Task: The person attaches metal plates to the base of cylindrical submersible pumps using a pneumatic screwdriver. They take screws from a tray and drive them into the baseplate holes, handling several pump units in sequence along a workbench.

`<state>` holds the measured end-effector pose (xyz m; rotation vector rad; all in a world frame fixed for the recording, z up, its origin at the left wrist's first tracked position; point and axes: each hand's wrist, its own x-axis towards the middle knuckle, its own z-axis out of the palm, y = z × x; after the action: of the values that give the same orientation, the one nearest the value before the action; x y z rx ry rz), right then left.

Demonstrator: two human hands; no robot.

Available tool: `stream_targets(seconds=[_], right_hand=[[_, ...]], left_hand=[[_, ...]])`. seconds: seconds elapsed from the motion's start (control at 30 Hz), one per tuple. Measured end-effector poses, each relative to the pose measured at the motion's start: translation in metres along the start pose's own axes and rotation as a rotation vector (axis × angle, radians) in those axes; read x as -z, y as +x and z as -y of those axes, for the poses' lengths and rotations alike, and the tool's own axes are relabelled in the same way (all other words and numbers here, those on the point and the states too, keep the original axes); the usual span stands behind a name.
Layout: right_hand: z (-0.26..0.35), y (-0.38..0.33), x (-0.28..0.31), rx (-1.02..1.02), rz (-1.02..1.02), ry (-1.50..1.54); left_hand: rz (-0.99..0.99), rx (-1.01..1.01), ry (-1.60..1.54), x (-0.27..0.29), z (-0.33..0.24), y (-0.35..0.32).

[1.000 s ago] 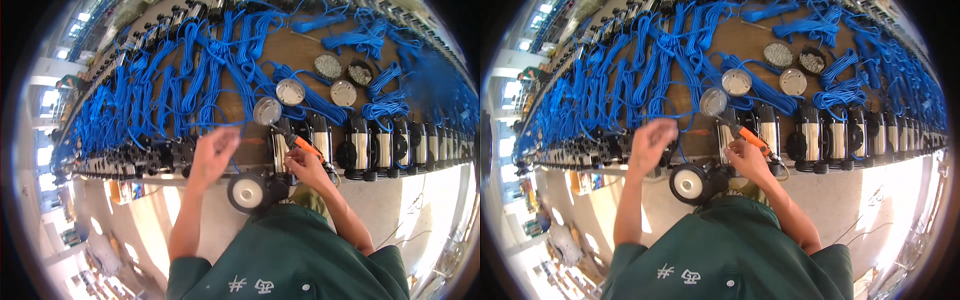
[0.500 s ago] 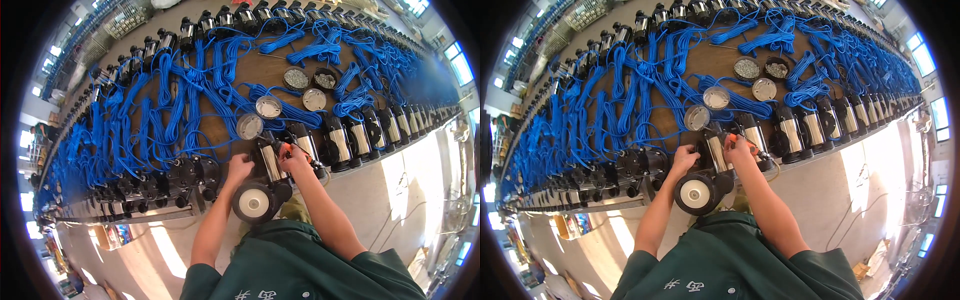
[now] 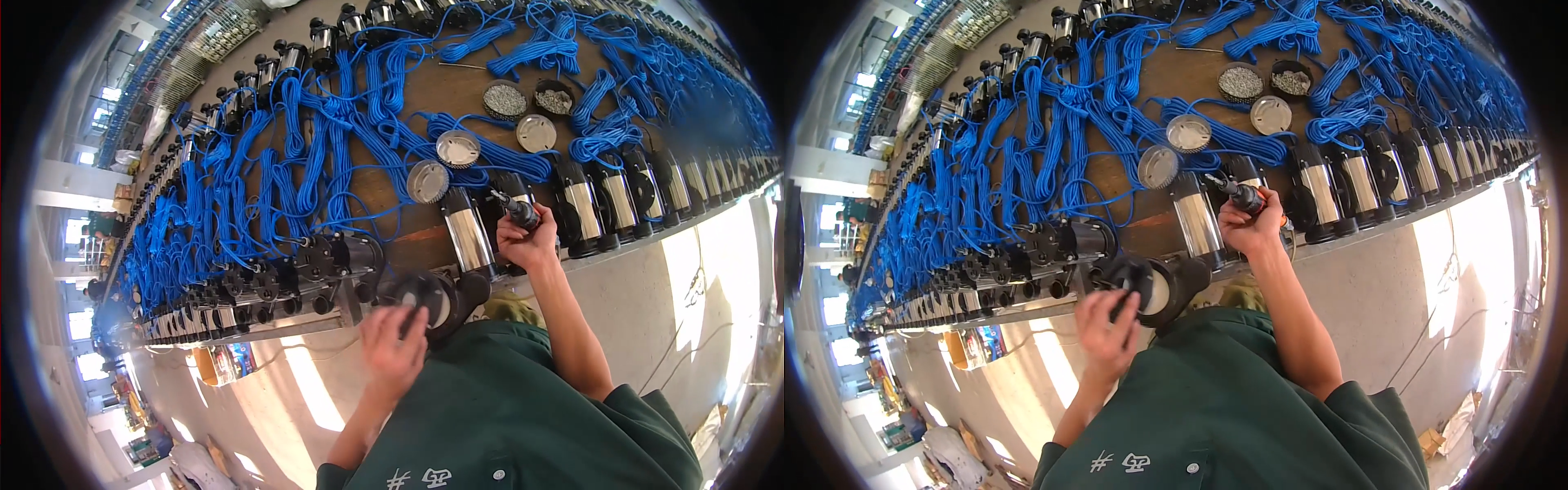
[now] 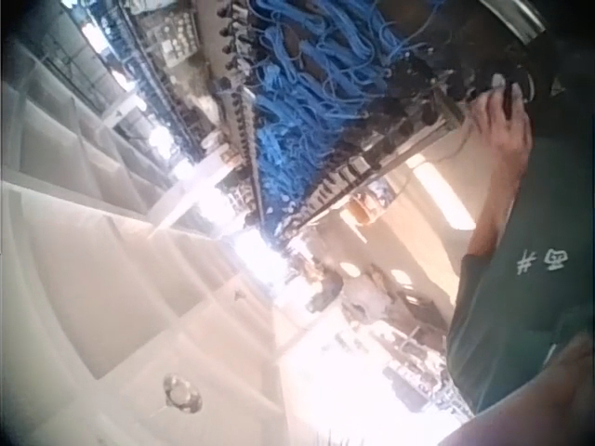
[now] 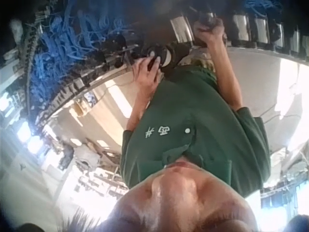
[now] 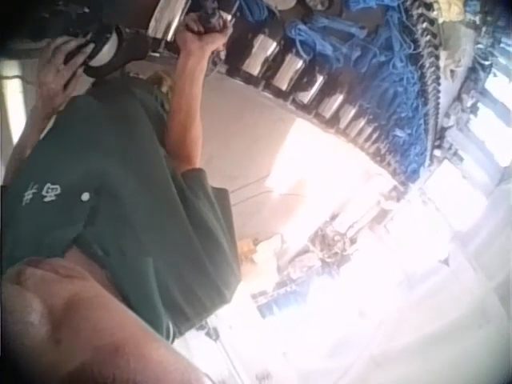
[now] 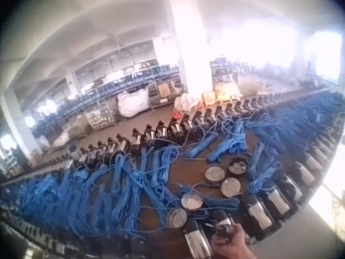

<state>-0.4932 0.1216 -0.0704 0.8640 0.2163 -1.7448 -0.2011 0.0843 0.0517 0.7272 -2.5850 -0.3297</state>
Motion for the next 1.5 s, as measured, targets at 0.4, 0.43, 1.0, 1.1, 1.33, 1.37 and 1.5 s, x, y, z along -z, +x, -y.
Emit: stream_targets(seconds=[0.4, 0.43, 1.0, 1.1, 1.33, 1.37, 1.5], right_hand=[[-0.015, -0.03, -0.007, -0.044, -0.033, -0.09], [-0.018, -0.031, -0.007, -0.037, -0.046, -0.097], [-0.046, -0.073, -0.013, 0.143, 0.084, -0.338], [-0.046, -0.074, -0.011, 0.147, 0.098, -0.36], [-0.045, -0.088, -0.013, 0.269, 0.029, -0.38], [-0.046, -0.095, -0.016, 0.31, 0.022, -0.378], [-0.029, -0.109, -0.014, 0.591, 0.143, -0.37]], left_hand=[[-0.026, 0.111, -0.209, -0.035, 0.015, -0.023], [-0.041, 0.114, -0.267, -0.036, 0.02, -0.017], [-0.031, 0.238, -0.356, -0.052, 0.02, -0.023], [-0.026, 0.249, -0.386, -0.052, 0.021, -0.022], [-0.051, 0.254, -0.382, -0.051, 0.015, -0.02], [-0.072, 0.251, -0.377, -0.044, 0.009, -0.015], [-0.228, 0.197, -0.356, -0.011, 0.007, 0.04]])
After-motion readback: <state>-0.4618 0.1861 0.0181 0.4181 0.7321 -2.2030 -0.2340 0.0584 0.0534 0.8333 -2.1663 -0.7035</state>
